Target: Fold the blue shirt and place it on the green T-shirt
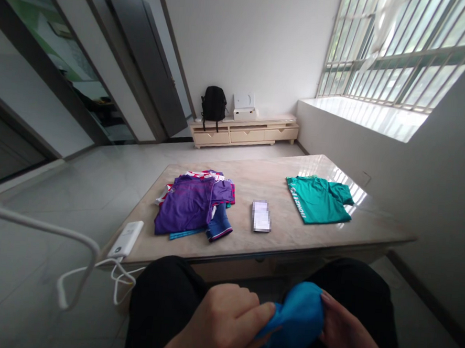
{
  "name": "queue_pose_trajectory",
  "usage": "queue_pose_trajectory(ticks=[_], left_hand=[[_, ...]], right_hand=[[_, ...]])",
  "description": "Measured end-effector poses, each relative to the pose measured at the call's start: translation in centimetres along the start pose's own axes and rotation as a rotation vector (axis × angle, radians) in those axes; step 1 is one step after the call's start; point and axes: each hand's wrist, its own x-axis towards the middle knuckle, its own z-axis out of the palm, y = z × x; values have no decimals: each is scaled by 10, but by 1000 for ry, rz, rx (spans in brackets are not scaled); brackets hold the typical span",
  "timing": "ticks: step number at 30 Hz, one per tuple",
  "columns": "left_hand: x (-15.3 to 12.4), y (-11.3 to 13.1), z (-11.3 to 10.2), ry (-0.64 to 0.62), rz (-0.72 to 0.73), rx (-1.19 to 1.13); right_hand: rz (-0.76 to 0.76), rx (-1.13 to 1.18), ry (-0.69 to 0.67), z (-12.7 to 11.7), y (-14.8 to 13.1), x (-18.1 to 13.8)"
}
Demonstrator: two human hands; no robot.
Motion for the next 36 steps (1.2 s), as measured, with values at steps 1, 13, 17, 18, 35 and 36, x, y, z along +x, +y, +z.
queue_pose_trajectory(ticks=[1,13,17,18,35,36], left_hand=[[-1,-2,-1,3,8,1],[-2,-12,-5,50,-43,16],[-6,-16,-2,64,-65,19],[-7,-17,-1,68,-71,20],[-10,-15,1,40,-35,15],[-10,-15,1,33,-28,15]], right_hand=[[-25,-3,5,-2,-3,0],[-352,-152,113,-7,-36,-11],[-352,-141,173,-5,-39,-13],[-351,-142,190,-6,-39,-12],[-257,-290,274,0,-22,2],[-251,-280,268,0,-19,3]])
